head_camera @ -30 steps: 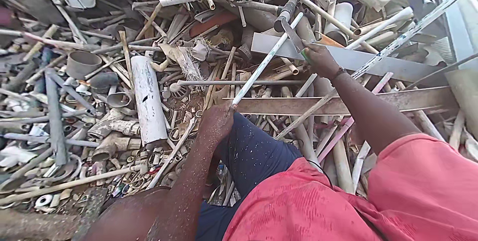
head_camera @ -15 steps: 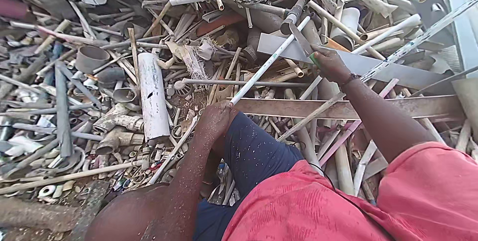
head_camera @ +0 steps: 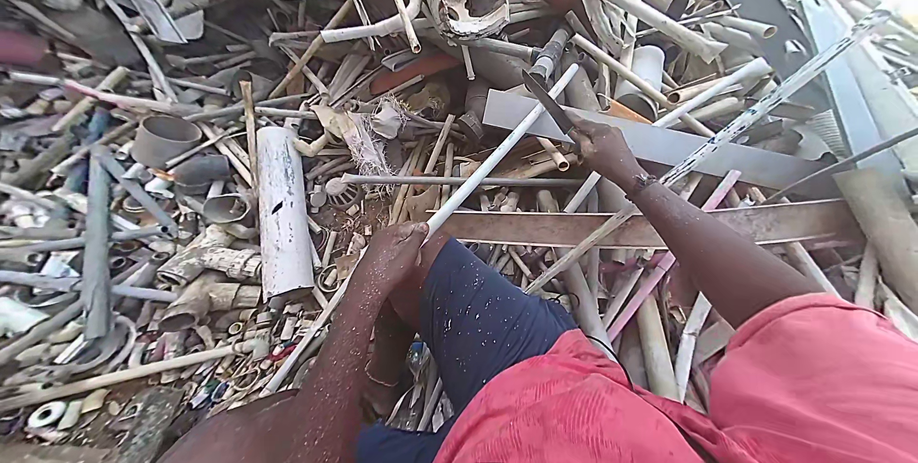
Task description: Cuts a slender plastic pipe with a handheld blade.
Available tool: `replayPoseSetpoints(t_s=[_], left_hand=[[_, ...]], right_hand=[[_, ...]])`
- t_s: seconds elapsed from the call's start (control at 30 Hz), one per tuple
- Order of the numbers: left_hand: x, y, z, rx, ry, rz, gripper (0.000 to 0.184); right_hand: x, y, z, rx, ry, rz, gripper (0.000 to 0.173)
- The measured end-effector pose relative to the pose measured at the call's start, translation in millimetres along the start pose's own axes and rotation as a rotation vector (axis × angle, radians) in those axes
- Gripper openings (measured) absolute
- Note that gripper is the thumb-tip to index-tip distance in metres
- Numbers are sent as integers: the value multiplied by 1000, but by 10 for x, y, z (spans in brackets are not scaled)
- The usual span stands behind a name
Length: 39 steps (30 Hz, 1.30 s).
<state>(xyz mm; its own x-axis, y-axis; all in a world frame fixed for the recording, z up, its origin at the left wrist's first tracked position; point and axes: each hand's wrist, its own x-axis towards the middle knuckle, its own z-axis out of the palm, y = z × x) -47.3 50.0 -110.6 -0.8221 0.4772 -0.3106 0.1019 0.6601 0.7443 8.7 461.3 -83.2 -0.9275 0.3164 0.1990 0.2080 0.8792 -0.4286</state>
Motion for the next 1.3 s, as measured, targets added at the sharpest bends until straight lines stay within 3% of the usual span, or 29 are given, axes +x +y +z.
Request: replayPoseSetpoints(t_s=[0.13,0.27,0.4,0.53,0.67,0.8,0.87,1.0,1.17,1.3], left_hand=[[-25,47,-29,34,-1,-39,41],[-7,1,-75,27,-9,-41,41],[-18,31,-20,-23,-32,-128,43],[-34,37,-20,-140,-68,-208,46],[-33,56,13,-165,-87,-255,48],[-59,79,55,-244,-124,-285,49],[-60,71,56,-267,-126,-258,48],[-82,127,81,32,-2,-92,49],[-156,194,97,258,154,41,50],[-156,198,190,282,171,68,47]], right_hand=[[192,206,-46,-100,57,252,46],[18,-63,99,-143,22,74,50],[138,-28,89,-196,7,196,49],[22,-284,95,-206,-60,78,52],[174,-152,-32,-237,-42,234,49],[-131,-487,115,-149,-118,-13,48],[-192,-526,121,-195,-104,-81,48],[41,-132,-10,-136,-37,127,49],[-441,-493,187,10,-114,-83,47],[-292,-198,95,155,-69,171,47]])
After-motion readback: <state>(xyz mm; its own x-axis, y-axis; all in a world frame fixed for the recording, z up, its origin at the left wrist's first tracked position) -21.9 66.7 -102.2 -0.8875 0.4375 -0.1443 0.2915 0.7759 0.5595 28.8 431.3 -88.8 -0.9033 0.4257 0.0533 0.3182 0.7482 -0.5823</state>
